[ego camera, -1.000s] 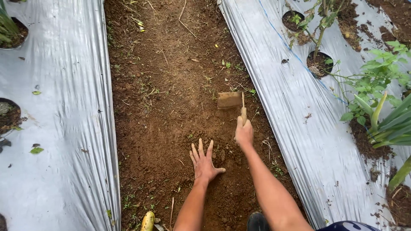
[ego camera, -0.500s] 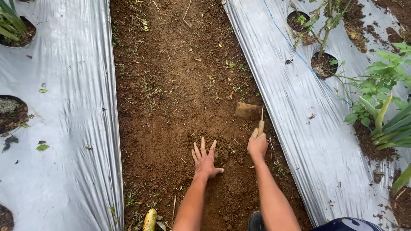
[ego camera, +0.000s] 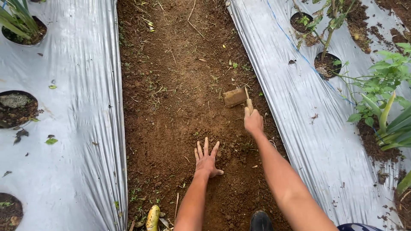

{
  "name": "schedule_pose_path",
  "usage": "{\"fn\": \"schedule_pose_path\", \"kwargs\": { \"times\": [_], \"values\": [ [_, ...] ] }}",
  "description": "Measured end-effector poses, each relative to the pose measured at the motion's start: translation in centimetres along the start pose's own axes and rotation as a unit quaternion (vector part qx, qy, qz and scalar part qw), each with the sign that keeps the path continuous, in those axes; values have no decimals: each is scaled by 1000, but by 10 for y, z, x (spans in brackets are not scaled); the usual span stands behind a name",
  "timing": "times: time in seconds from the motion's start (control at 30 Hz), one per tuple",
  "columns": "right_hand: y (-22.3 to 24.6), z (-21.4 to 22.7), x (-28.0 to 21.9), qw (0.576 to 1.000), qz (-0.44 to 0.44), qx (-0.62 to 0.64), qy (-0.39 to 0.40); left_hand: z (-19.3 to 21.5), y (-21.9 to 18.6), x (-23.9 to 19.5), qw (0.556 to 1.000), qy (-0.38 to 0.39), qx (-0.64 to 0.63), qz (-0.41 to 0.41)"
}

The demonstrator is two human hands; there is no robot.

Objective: Using a hand hoe to loosen soil and then piling it by hand around the base of plants growing through plastic mulch.

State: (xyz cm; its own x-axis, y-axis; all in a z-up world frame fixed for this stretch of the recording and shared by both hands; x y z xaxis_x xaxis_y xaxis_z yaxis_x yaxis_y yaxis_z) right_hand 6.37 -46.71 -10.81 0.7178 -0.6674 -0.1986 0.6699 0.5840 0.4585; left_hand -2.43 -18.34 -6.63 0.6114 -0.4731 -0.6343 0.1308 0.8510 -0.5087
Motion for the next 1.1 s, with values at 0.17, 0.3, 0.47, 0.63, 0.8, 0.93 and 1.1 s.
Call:
{"fn": "schedule_pose_path", "kwargs": {
  "times": [0.17,0.3,0.47,0.63,0.8,0.93,1.1],
  "values": [
    [34,88,-5,999,-9,-46,-15,-1,3,1,1000,5,2,1],
    [68,128,-113,996,-77,-33,-35,2,2,-1,1000,8,2,-3],
    [-46,17,-162,978,-184,77,-61,3,-1,-4,1000,11,8,-4],
    [-76,-32,-220,965,-227,112,-63,2,1,1,1000,-2,8,-6],
    [-41,2,-163,988,-117,94,-25,-7,6,9,1000,-11,10,-11],
    [-30,44,-77,996,-76,-6,-48,-6,4,5,1000,-16,12,-13],
    [-70,66,-130,986,-148,-30,-64,-5,5,7,1000,-13,13,-10]
  ]
}}
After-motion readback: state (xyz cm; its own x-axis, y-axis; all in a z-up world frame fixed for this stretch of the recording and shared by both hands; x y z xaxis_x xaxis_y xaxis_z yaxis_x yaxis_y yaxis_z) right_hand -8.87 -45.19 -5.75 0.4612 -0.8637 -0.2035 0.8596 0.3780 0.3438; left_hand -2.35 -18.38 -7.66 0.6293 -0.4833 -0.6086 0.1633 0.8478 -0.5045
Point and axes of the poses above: each hand's wrist, its own x-axis towards the middle knuckle, its own z-axis out of the back of the hand, y = z × x, the point moved 4 cm from there along x, towards the middle knuckle, and after that the axes turned 8 degrees about -x, right-handed, at the moved point
